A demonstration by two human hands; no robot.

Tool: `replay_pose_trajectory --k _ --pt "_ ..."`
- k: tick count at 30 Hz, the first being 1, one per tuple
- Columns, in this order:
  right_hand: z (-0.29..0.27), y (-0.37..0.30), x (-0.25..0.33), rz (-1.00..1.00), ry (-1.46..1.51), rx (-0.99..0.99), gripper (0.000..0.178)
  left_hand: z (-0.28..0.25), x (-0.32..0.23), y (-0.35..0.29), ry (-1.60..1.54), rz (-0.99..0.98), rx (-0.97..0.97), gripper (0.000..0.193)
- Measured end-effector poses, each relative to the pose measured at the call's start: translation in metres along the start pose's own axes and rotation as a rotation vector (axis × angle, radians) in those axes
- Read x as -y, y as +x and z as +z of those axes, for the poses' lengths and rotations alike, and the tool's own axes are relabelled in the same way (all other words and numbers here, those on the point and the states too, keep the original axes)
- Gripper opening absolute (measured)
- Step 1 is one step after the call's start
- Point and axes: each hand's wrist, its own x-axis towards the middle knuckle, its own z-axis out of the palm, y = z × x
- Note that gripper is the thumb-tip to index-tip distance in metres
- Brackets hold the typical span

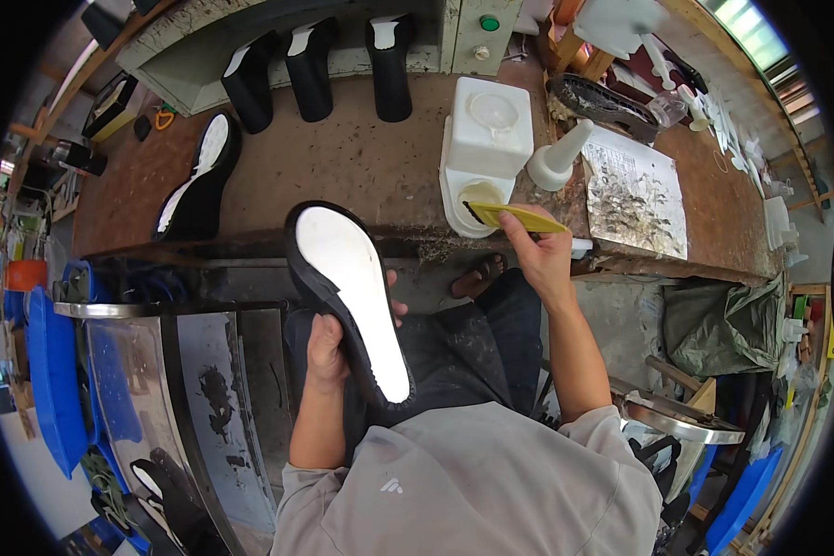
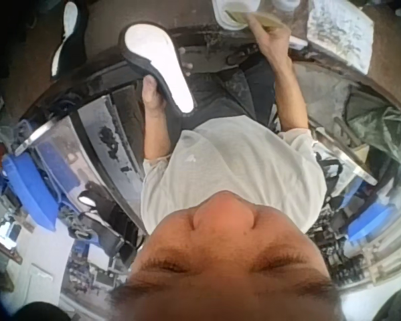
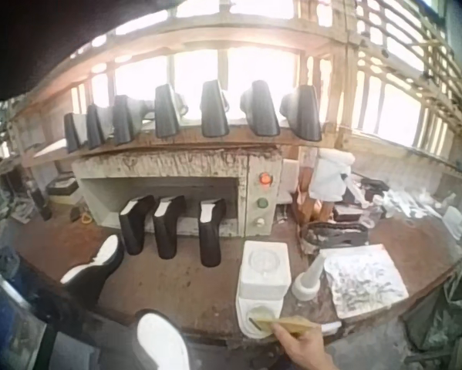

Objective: The person is applying glue to the edges of shoe soles using a yellow spreader tool.

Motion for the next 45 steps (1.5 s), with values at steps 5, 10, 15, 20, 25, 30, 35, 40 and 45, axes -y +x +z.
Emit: replay_pose_trajectory --k 5,10,15,20,25,30,35,40,45 --pt "0.007 0.004 -0.009 -0.01 -0.103 0.039 0.016 -0.026 0.026 0.003 0.042 -0.013 -0.021 0.07" --pt "0.006 0.011 -0.006 0.238 0.058 0.1 0.016 -0.044 0.042 0.006 0.226 -0.046 -0.113 0.077" --pt "-0.001 0.017 0.031 0.419 0.583 -0.023 0.014 -0.036 0.038 0.01 0.427 0.023 -0.116 0.07" --pt "0.018 0.011 0.103 0.333 0.686 0.128 0.014 -0.001 0.026 0.011 0.381 0.196 0.016 0.043" --pt "0.031 0.019 0.137 0.037 0.548 0.226 0.014 0.022 0.009 0.002 0.412 0.264 0.089 0.042" --pt "0.022 -0.002 0.15 -0.779 0.381 0.48 0.017 0.02 0.006 -0.005 0.207 0.173 0.093 0.037" --pt "0.013 -0.027 0.152 -0.72 0.289 0.364 0.025 0.017 0.004 -0.014 0.481 0.318 0.185 0.033" --pt "0.01 -0.048 0.143 -0.633 0.306 0.222 0.021 0.03 0.0 -0.023 0.618 0.505 0.081 0.04" --pt "-0.005 -0.06 0.141 -0.612 0.211 0.145 0.02 0.044 0.005 -0.026 0.352 0.555 -0.061 0.051"
